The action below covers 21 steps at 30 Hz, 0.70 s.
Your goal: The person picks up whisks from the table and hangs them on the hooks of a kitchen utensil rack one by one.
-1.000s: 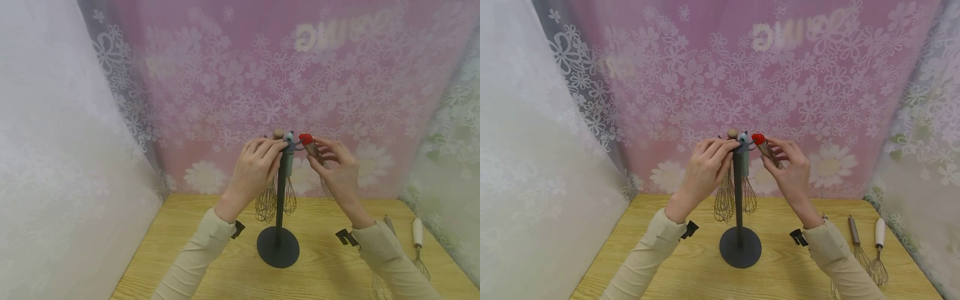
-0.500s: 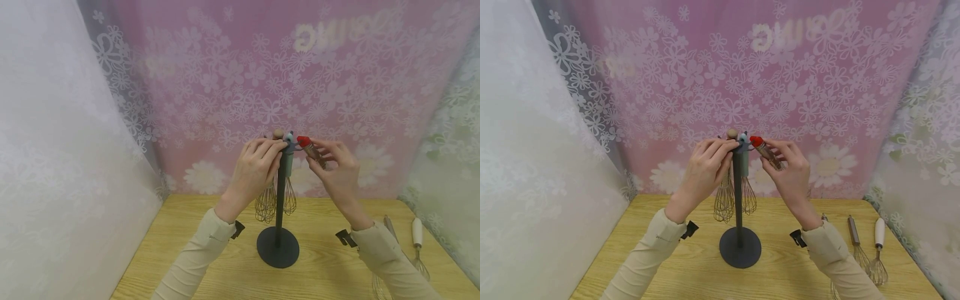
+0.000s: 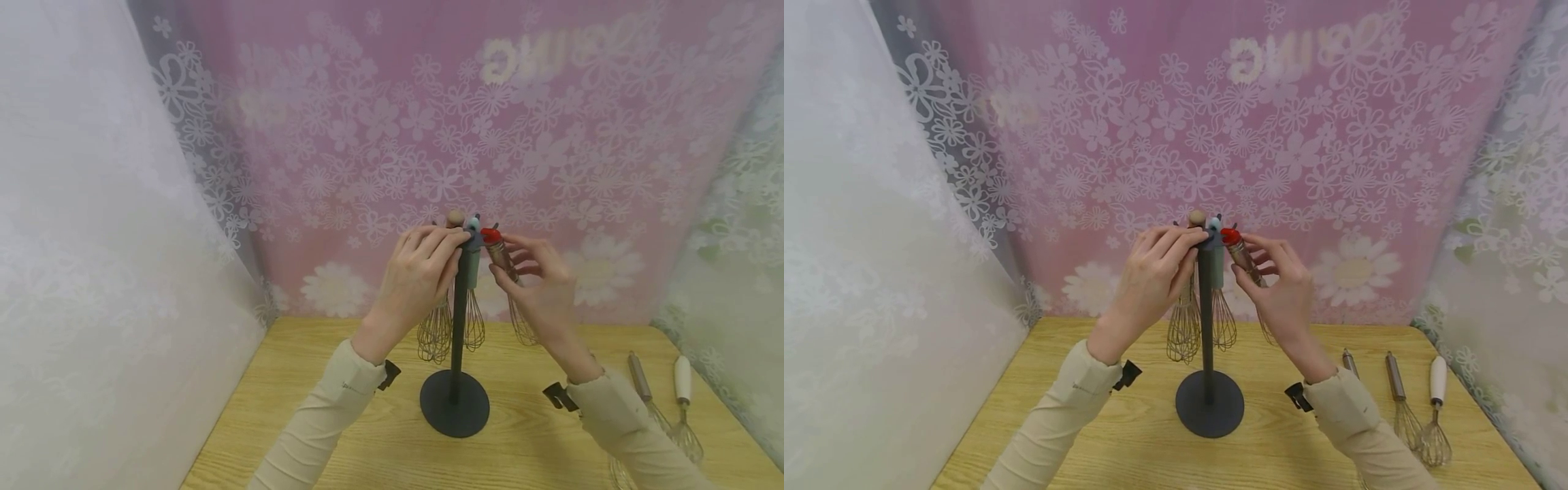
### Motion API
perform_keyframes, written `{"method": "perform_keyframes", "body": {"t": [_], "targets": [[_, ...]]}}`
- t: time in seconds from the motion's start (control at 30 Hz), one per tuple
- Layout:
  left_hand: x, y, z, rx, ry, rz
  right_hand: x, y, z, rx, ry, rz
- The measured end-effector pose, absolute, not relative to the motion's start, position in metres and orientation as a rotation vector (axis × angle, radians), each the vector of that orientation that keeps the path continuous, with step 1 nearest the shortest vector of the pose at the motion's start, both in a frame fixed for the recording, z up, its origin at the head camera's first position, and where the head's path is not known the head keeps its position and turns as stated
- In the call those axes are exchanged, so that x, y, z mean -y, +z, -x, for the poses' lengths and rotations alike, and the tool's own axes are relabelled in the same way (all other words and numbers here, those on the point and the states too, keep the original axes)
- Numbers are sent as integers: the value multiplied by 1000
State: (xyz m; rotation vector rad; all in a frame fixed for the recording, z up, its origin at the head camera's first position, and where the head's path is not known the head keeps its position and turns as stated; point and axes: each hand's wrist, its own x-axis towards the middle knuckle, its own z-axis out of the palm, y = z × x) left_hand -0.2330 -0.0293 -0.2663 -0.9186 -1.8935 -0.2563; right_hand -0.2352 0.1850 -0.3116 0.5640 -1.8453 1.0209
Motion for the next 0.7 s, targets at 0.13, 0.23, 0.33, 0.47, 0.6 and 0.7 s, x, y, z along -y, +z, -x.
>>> {"method": "perform_keyframes", "body": {"t": [0.13,0.23,0.33,0.47,0.6,0.7], "targets": [[29,-266,233,1898,-274,926,-181,-312,234,1856,1060,-579],[29,-266,233,1902,-278,929,-179,-313,233,1875,1096,-575],[30,-265,232,1902,-271,933,-177,-314,233,1887,1120,-563],[31,-264,233,1903,-283,953,-174,-316,235,1887,1147,-564],[33,-263,235,1919,-297,977,-173,-317,233,1893,1201,-569],[34,-263,236,1931,-302,986,-172,-317,232,1900,1235,-566]]}}
